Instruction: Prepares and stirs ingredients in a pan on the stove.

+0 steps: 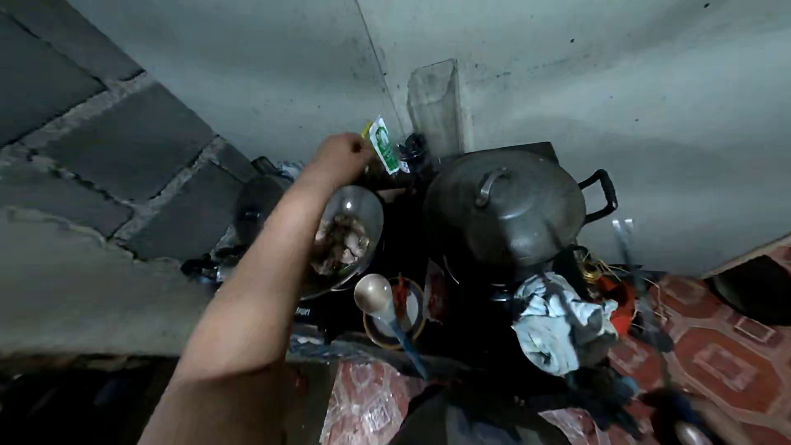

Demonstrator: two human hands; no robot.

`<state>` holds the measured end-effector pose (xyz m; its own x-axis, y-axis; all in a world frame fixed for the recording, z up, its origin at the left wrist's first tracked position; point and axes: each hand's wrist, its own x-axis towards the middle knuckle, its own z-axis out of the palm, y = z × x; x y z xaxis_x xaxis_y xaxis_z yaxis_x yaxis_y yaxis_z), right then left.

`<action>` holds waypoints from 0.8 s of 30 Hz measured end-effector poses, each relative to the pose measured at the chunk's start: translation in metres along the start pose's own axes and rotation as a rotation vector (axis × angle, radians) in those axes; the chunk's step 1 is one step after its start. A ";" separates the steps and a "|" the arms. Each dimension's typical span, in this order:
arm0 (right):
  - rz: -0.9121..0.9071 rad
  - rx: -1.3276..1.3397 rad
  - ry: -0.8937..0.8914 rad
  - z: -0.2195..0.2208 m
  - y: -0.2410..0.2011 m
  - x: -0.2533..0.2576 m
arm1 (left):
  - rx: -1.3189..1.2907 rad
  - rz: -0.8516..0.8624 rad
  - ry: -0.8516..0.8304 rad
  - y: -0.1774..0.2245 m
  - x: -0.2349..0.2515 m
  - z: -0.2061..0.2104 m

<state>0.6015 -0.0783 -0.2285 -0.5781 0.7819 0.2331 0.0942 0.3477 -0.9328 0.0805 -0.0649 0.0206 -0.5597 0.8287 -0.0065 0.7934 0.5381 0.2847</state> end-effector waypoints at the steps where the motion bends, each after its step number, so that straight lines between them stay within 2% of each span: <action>1: 0.012 -0.044 -0.088 0.002 -0.010 0.007 | -0.079 0.068 0.056 0.010 -0.043 0.010; 3: 0.046 -0.144 -0.216 0.005 -0.025 0.016 | -0.246 0.112 0.144 0.024 -0.125 0.053; 5: 0.051 -0.235 -0.312 0.007 -0.032 0.022 | -0.391 0.065 0.111 0.027 -0.175 0.108; 7: 0.076 -0.325 -0.383 0.008 -0.038 0.025 | -0.598 -0.038 0.106 0.029 -0.193 0.157; 10: 0.075 -0.477 -0.397 0.015 -0.038 0.029 | -0.745 -0.080 0.237 0.032 -0.189 0.204; 15: -0.081 -0.665 -0.226 0.034 -0.025 0.035 | -0.719 0.006 0.355 0.038 -0.189 0.215; 24: -0.159 -0.705 -0.191 0.030 -0.030 0.036 | -0.716 -0.025 0.374 0.036 -0.202 0.219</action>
<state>0.5541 -0.0761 -0.2008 -0.7530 0.6133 0.2383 0.4579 0.7485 -0.4796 0.2749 -0.1794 -0.1773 -0.7192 0.6427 0.2641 0.5045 0.2217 0.8345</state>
